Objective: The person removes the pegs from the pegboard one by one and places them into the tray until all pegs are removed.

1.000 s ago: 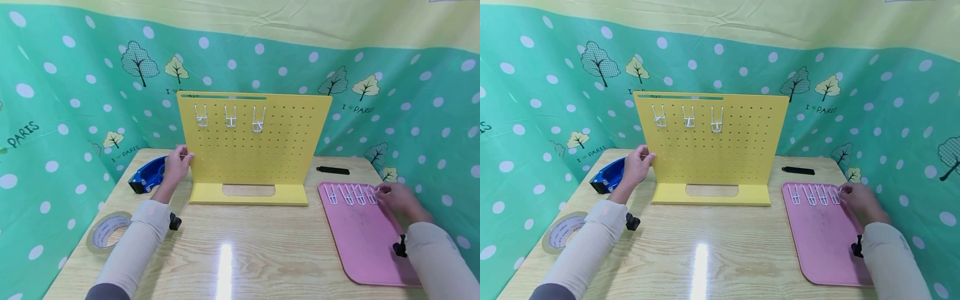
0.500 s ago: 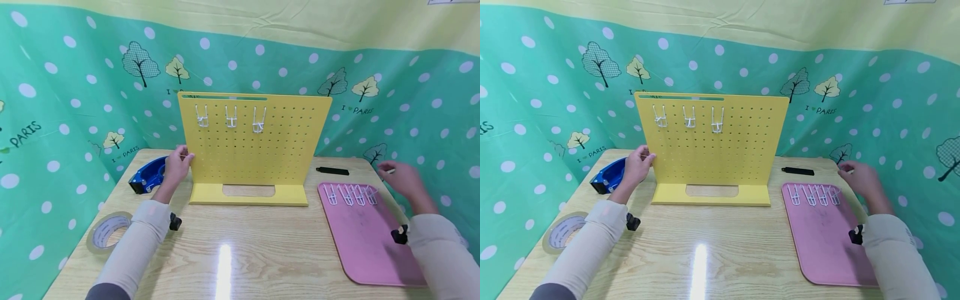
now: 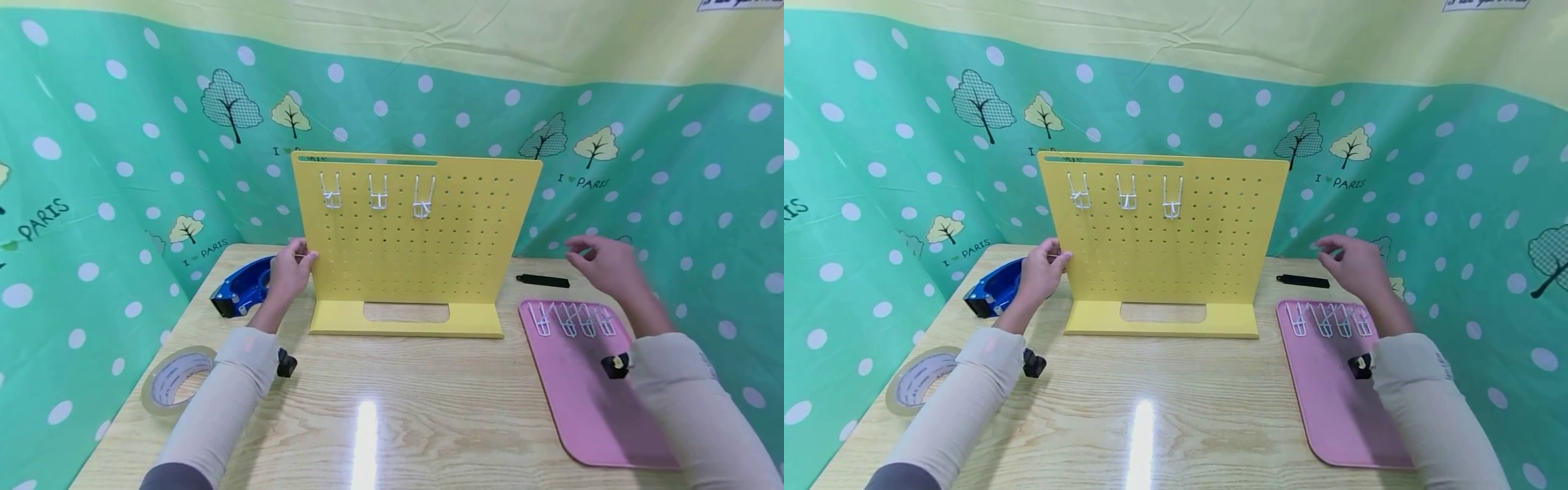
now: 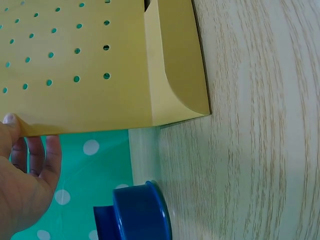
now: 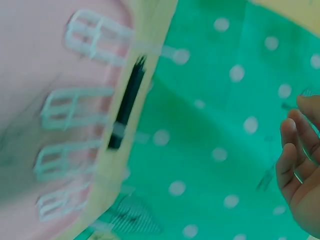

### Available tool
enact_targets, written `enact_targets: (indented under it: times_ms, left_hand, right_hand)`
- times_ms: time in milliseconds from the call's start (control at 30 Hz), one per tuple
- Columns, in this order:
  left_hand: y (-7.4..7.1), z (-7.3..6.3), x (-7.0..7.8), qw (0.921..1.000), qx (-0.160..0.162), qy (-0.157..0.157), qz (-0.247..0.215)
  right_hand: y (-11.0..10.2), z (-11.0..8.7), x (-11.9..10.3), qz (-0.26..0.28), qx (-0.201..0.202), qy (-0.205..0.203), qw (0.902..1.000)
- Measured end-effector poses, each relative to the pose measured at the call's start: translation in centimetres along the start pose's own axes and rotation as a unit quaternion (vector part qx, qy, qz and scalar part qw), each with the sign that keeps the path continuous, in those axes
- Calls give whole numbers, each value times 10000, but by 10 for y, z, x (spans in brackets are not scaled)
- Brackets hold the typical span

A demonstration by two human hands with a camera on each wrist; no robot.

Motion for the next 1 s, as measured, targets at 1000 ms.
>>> enact_targets:
  times_ms: [1000]
  left_hand:
    - [0, -2, -1, 10000, 33, 41, -46]
  right_hand:
    - [-11, 52, -193, 1029, 2195, -1422, 9597]
Point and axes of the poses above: each hand's wrist, its own z-axis towards the middle knuckle, its own y-axis out of the palm, x = y × z, the point moved 4 cm from there along z, towards the middle knuckle, and after that the axes turned 14 degrees about -z, right-handed, at the moved point
